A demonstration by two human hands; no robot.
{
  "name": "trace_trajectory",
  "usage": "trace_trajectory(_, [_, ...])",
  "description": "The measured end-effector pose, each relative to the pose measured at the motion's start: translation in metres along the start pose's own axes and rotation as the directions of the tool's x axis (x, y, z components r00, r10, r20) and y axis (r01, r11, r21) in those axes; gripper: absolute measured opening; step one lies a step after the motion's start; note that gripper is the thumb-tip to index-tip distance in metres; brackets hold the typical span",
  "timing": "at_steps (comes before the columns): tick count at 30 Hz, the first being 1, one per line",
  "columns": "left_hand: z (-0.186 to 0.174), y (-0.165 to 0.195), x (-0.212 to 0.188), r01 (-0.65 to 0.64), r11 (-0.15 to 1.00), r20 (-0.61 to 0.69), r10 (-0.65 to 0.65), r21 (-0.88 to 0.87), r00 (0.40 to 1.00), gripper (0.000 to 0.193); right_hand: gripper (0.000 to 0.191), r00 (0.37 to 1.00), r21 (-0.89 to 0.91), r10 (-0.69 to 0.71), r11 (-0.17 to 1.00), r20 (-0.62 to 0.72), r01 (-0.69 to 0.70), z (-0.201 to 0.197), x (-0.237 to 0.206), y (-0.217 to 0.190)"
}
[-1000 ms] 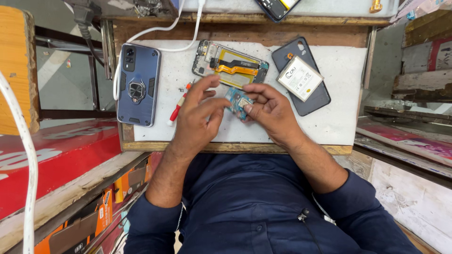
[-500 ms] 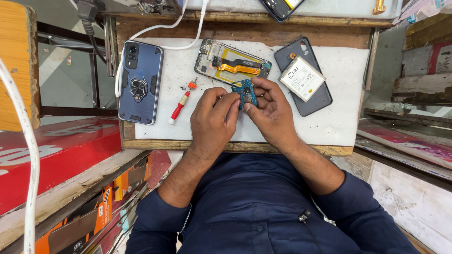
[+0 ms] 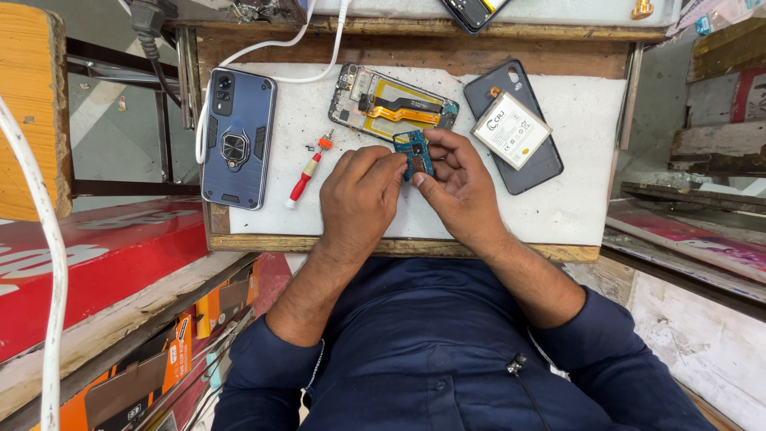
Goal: The person disassembles a smartphone, removes the motherboard, and cleans it with a toothbrush and a cloth. The person then reattaches a small component to the motherboard.
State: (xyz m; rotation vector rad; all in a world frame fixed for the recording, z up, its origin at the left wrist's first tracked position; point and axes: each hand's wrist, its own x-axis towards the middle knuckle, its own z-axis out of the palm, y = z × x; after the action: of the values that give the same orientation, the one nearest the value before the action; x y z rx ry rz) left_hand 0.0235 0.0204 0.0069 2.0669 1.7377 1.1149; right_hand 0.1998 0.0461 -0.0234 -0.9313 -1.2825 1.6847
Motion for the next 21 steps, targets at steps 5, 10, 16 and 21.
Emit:
trace_trajectory(5, [-0.004,-0.001,0.002,-0.053,0.998,-0.007,0.053,0.018,0.999,0.02,0.054,1.0,0.025,-0.004,1.0,0.0,0.004,-0.002,0.0,0.002])
trace_trajectory(10, [-0.008,-0.004,0.007,-0.112,0.993,0.025,0.112,0.027,0.993,0.017,0.053,1.0,0.057,-0.007,0.998,0.003,0.007,-0.005,0.0,0.005])
trace_trajectory(16, [-0.011,-0.009,0.012,0.016,0.997,0.101,-0.008,-0.075,0.995,0.018,0.052,1.0,0.006,-0.009,1.0,0.026,0.009,-0.005,0.0,0.006])
trace_trajectory(21, [-0.012,-0.011,0.012,0.088,0.987,0.155,-0.066,-0.136,0.986,0.017,0.051,0.999,0.008,-0.015,1.0,0.029,0.015,-0.004,0.0,0.004])
